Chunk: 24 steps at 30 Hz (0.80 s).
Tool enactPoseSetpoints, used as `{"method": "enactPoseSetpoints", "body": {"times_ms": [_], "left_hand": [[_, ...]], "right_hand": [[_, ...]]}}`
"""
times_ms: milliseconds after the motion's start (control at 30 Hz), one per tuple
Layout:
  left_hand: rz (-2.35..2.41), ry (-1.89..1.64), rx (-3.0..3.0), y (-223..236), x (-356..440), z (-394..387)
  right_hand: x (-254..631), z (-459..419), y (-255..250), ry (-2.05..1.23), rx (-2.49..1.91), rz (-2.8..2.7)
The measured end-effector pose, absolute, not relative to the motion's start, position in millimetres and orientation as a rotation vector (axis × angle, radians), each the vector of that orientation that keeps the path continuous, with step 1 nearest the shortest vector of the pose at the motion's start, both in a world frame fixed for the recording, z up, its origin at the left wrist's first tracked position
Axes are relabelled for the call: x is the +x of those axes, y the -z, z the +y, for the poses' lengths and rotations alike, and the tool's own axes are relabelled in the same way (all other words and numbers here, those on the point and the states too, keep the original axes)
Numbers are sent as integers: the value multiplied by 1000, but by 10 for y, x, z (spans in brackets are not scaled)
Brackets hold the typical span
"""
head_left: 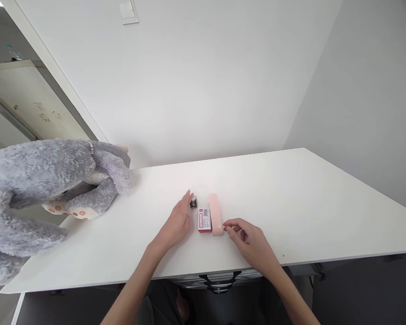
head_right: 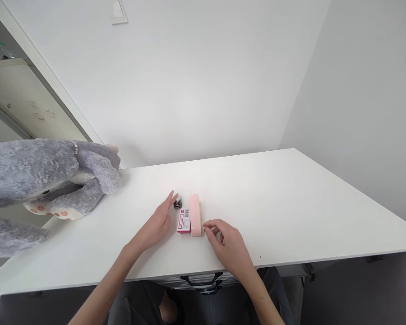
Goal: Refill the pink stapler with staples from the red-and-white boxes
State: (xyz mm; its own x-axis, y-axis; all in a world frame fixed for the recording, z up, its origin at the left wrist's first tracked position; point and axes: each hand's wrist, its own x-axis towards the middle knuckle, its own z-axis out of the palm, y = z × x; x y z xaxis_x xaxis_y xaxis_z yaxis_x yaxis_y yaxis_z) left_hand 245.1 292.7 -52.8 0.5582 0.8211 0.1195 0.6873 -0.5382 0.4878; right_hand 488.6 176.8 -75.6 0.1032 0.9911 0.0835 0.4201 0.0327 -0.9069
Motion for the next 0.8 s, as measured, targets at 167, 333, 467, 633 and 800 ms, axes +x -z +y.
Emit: {"method": "enactPoseSetpoints", "body": {"times_ms": [167, 333, 467, 633, 800], "left_hand": [[1051, -389, 2309, 417, 2602, 2925], [1029, -512, 2202, 455, 2609, 2967], [1190, -651, 2161, 561, 2512, 2999], [1378, -638, 2351, 736, 2329, 3013], [1577, -671, 2516, 858, 2286, 3058]], "right_hand": [[4891, 1771, 761, -848, -1516, -1439], [4890, 1776, 757, -849, -1527, -1435], [4890, 1785, 786, -858, -1527, -1433], [4862, 1778, 728, -790, -1551, -1265], [4619, 1830, 359, -392, -1487, -1380]]}}
